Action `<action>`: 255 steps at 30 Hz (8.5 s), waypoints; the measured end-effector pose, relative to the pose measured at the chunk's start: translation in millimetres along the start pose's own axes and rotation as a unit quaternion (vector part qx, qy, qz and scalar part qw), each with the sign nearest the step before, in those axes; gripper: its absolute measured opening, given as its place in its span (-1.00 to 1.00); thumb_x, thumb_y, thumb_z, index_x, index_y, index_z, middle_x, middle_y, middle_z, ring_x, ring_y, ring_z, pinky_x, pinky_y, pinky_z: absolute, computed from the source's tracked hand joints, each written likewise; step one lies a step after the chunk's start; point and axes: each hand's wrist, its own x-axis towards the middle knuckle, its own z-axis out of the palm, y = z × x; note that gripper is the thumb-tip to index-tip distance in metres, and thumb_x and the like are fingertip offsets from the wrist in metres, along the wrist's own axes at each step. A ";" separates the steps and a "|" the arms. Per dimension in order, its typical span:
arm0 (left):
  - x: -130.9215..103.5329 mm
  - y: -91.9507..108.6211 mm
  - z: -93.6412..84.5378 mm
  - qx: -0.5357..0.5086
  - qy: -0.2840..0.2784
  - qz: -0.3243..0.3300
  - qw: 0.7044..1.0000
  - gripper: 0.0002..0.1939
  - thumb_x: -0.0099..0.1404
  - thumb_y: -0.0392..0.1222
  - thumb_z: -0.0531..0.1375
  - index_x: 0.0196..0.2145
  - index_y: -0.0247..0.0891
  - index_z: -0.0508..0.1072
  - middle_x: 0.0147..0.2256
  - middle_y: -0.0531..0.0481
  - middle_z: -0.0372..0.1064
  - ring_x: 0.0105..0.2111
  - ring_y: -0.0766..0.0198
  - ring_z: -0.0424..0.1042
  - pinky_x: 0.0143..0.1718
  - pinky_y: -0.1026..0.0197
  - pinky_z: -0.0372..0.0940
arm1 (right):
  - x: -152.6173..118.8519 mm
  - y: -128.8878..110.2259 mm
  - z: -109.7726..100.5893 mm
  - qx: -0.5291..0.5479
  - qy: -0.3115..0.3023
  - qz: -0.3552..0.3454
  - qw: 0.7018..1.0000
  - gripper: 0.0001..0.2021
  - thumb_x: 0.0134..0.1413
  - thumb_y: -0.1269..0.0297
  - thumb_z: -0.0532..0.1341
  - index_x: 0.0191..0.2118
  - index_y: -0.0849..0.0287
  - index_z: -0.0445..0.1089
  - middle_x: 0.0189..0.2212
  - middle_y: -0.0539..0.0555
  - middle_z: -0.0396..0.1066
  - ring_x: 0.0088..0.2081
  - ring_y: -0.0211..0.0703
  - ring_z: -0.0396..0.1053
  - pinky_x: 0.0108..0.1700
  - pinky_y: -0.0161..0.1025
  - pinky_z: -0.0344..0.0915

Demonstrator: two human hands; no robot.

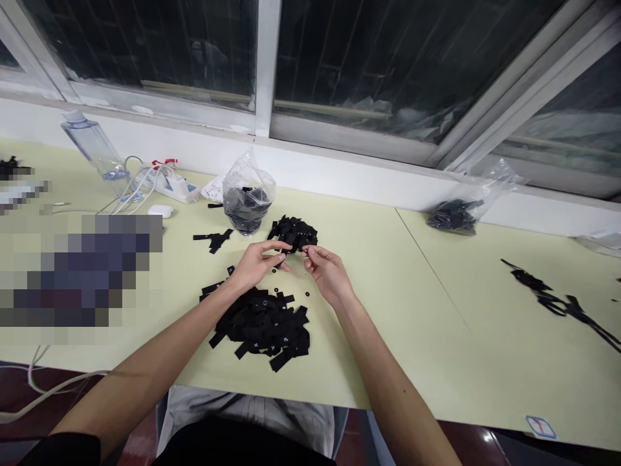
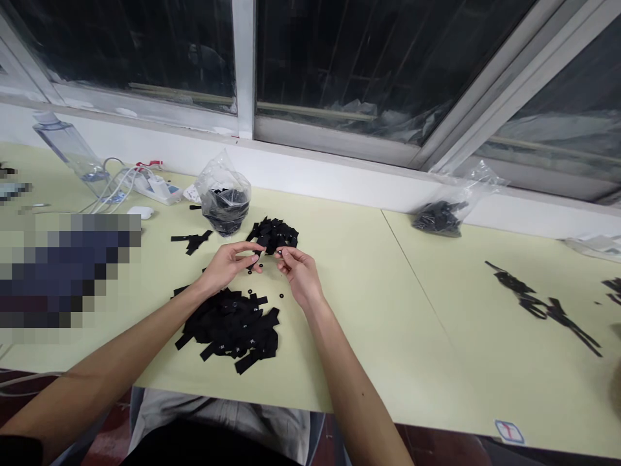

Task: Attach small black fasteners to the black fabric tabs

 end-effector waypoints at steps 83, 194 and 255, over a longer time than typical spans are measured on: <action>-2.4 -3.7 14.2 0.067 0.085 0.071 0.992 -0.75 0.29 -0.02 0.23 -0.29 -0.27 0.54 -0.32 -0.04 0.50 -0.30 0.21 0.45 -0.22 0.21 0.34 | -14.0 7.7 32.0 -0.146 0.037 -0.158 0.976 -0.81 -0.03 0.15 0.38 -0.36 0.14 0.47 -0.48 0.02 0.46 -0.55 -0.24 0.30 -0.43 -0.23 0.25; -4.7 -3.5 10.3 0.104 0.072 0.072 0.989 -0.81 0.28 -0.06 0.25 -0.25 -0.22 0.52 -0.27 -0.03 0.50 -0.26 0.20 0.46 -0.23 0.19 0.32 | -9.6 4.8 24.9 -0.072 -0.013 -0.080 0.994 -0.74 -0.04 0.05 0.40 -0.33 0.15 0.55 -0.48 0.02 0.38 -0.41 -0.22 0.23 -0.34 -0.23 0.17; -4.5 -4.1 9.3 0.143 0.082 0.105 0.981 -0.88 0.30 -0.16 0.22 -0.27 -0.22 0.53 -0.25 -0.04 0.52 -0.24 0.18 0.48 -0.13 0.13 0.38 | -13.8 11.9 31.0 -0.024 0.005 -0.034 0.999 -0.78 -0.16 0.16 0.46 -0.38 0.13 0.53 -0.47 0.01 0.41 -0.40 -0.23 0.27 -0.31 -0.22 0.20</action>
